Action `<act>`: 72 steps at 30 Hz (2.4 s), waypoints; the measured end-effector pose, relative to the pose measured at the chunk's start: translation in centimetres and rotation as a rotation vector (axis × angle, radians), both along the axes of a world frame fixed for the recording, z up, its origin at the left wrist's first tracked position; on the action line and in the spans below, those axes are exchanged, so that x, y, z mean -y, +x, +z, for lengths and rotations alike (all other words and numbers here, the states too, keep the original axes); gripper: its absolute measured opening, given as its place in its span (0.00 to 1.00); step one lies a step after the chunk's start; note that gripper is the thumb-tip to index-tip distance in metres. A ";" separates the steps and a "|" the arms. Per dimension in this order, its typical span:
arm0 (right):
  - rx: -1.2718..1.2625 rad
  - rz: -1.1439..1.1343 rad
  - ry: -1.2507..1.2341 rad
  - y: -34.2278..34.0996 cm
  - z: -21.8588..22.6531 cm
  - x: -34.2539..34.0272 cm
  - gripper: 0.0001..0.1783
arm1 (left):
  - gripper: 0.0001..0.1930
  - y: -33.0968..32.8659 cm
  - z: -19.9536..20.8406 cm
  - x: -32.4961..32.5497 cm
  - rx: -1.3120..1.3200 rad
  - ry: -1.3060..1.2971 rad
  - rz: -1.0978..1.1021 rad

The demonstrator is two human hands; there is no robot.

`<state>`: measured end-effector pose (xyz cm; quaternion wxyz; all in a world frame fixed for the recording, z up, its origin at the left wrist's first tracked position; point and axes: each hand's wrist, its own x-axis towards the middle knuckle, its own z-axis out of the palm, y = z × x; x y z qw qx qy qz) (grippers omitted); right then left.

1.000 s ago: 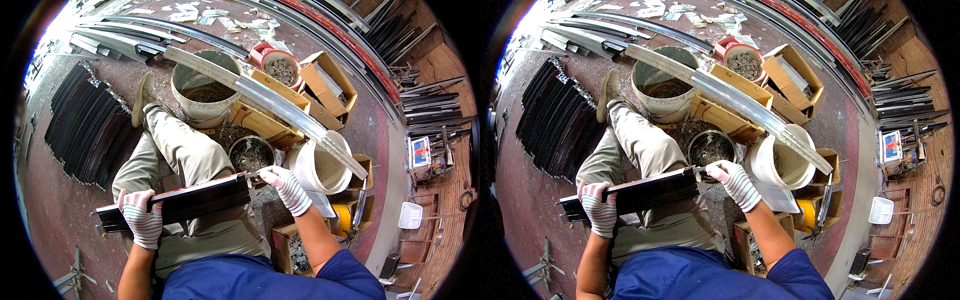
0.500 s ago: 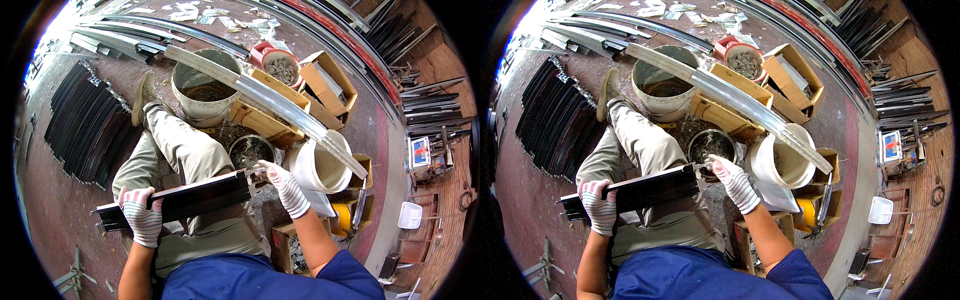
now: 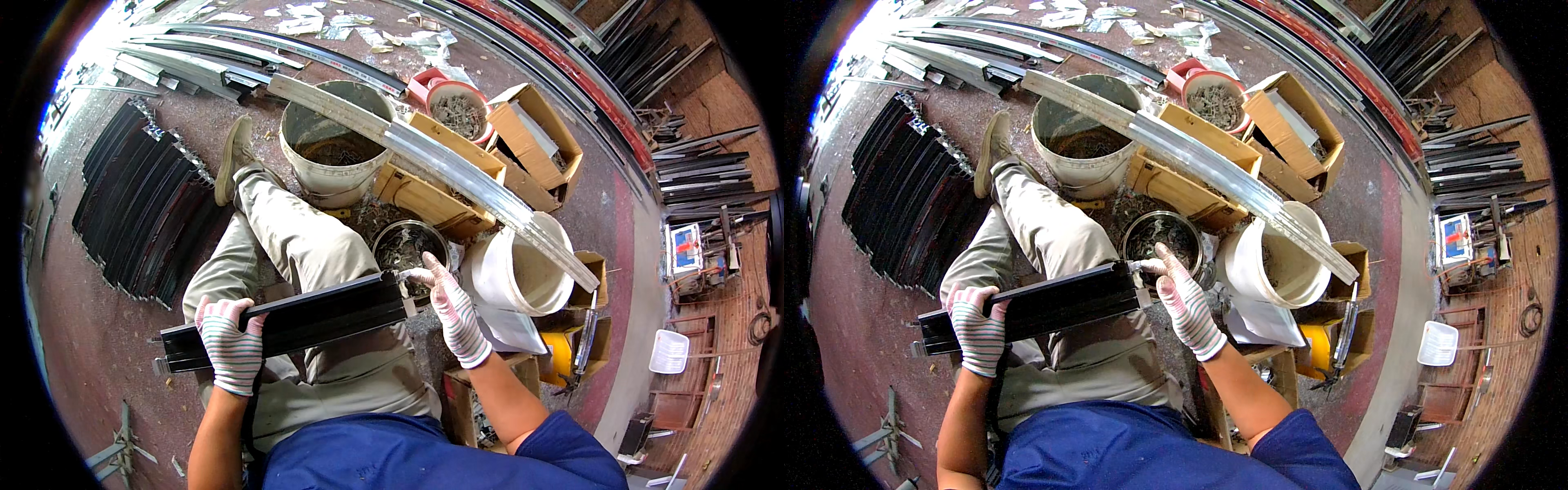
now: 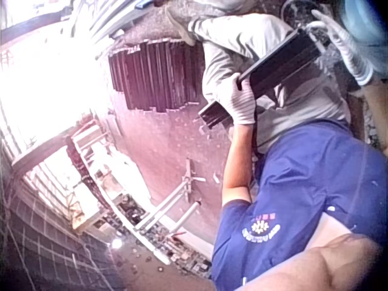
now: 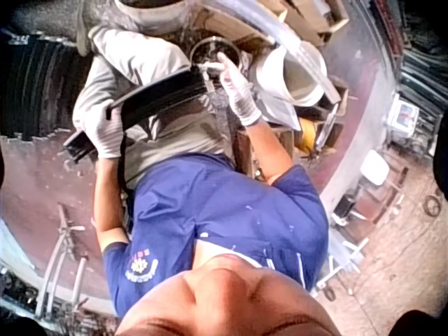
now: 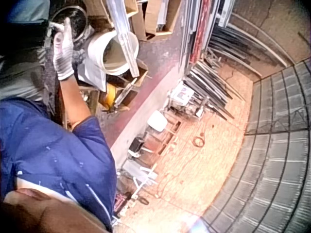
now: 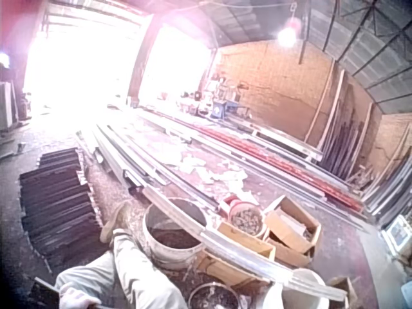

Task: The person sits on the floor and assembles metal frame components by inserting small metal clips into the grooves of long black profiles. The person repeatedly picks up profiles, inserts clips, and stacks the finished pieces.

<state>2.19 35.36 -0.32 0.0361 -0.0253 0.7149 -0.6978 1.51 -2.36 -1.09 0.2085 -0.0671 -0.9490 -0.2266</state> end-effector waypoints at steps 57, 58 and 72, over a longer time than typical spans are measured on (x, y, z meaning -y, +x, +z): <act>0.377 -0.126 -0.118 -1.9 2.7 -4.8 0.42 | 0.10 -1.3 -0.5 0.3 0.146 0.061 -0.007; 0.395 -0.133 -0.148 -1.2 2.3 -4.3 0.43 | 0.10 -1.3 -0.5 0.3 0.125 0.051 -0.010; 0.457 -0.041 -0.080 -0.4 -0.4 -4.8 0.37 | 0.13 -0.8 -0.6 0.2 0.036 0.012 -0.009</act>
